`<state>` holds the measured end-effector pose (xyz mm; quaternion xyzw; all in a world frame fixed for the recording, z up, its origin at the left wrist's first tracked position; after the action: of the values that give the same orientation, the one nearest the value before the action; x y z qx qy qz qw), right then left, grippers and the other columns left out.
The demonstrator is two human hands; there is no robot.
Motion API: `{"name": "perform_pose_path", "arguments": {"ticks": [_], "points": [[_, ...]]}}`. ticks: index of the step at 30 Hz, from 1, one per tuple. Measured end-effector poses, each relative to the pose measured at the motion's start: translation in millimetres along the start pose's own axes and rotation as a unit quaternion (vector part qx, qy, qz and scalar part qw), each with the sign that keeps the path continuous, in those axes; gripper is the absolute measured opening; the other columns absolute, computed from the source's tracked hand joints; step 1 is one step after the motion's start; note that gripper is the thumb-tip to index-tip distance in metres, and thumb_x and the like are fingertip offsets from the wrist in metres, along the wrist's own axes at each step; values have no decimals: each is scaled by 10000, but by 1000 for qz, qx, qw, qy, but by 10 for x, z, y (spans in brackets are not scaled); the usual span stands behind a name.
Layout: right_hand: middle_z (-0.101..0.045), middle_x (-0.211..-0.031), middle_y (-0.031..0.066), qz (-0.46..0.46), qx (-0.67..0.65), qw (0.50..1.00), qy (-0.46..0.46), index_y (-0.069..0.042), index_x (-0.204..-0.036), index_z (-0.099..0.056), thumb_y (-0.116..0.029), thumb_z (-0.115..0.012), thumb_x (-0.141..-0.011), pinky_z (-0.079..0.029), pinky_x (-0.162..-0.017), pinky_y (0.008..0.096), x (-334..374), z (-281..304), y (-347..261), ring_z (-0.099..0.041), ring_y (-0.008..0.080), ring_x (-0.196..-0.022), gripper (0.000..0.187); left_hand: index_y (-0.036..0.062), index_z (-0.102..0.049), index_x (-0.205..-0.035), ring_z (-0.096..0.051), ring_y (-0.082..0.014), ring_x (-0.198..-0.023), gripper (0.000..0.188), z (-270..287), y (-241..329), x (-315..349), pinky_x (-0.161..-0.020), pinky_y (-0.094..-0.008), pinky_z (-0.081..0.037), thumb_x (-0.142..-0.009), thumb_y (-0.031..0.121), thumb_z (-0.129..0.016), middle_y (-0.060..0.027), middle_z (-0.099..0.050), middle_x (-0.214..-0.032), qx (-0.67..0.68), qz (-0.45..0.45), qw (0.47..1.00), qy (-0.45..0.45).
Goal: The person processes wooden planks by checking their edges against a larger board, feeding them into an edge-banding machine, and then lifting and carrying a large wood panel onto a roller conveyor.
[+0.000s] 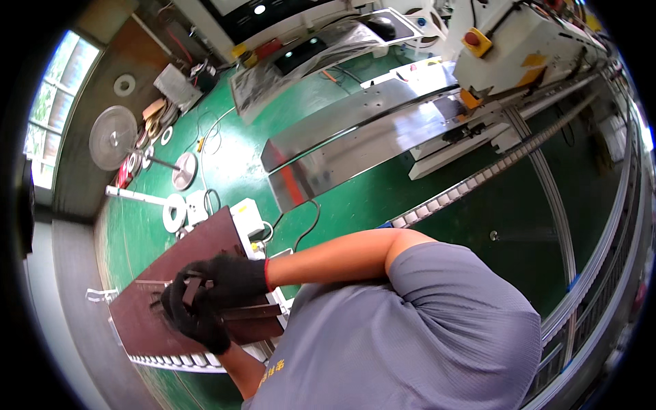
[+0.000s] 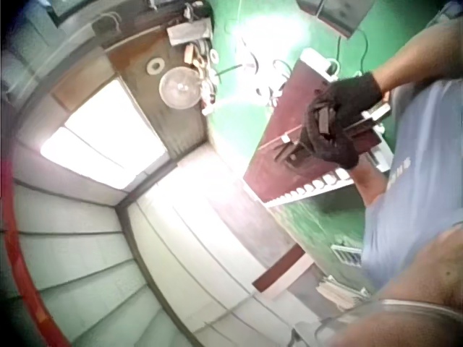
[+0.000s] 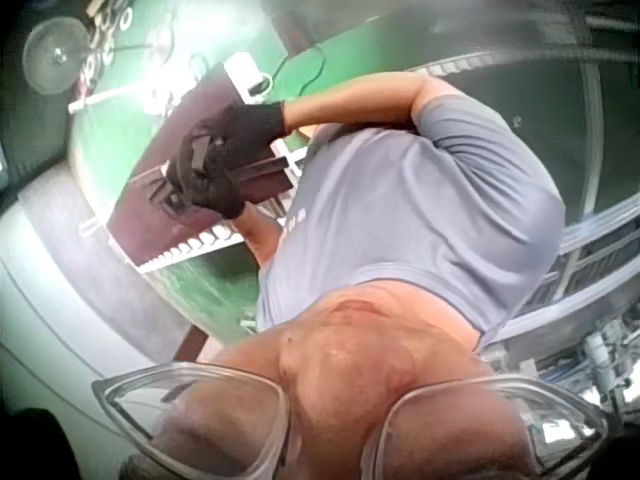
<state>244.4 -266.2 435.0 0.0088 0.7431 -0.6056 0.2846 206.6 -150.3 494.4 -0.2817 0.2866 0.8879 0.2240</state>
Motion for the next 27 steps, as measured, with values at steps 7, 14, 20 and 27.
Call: {"name": "perform_pose_path", "arguments": {"ticks": [7,14,20,27], "points": [[-497,-592,11,-284,-106,933,195,-34,-1140,-550,-239,-610,-893,-383,-384,257,492,867,480,-468,75,-430,326,17,-448,-1301,-486,-334,-1173,845,-580,-2049,1537,-976,-454,-391,-603,301,-832,-178,-494,-1281,-30,121,991,-55],[-532,-631,40,-326,-149,837,413,-38,-828,-599,-322,-592,-869,-377,-405,279,1696,2496,797,-481,127,-462,287,83,-565,-1083,-563,-342,-924,583,-1208,-2084,1581,-814,-450,-460,-573,197,-825,-131,-586,-969,-133,28,966,-221],[-589,-684,54,-236,-200,712,630,-73,-861,-567,-304,-581,-892,-424,-430,269,2520,3206,967,-491,132,-473,233,80,-614,-990,-569,-313,-845,479,-2233,-1197,443,-760,-425,-463,-614,290,-824,-104,-600,-847,7,-55,971,-234],[-603,-925,182,-286,234,827,423,-104,-1096,-506,-134,-563,-827,-318,-918,474,1881,3196,1585,-599,291,-718,276,70,-580,-1151,-549,-348,-1035,516,-3320,125,-264,-887,-432,-443,-724,316,-736,-165,-583,-1108,108,-155,961,-200]]}}
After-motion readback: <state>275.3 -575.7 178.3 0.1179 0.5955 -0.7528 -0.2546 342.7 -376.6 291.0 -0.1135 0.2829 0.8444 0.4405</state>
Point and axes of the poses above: each hand's wrist, its own x-axis away from the middle knuckle, its own z-axis out of the back of the hand, y = z × x, the point moved 5 cm from there along -x, towards the middle knuckle
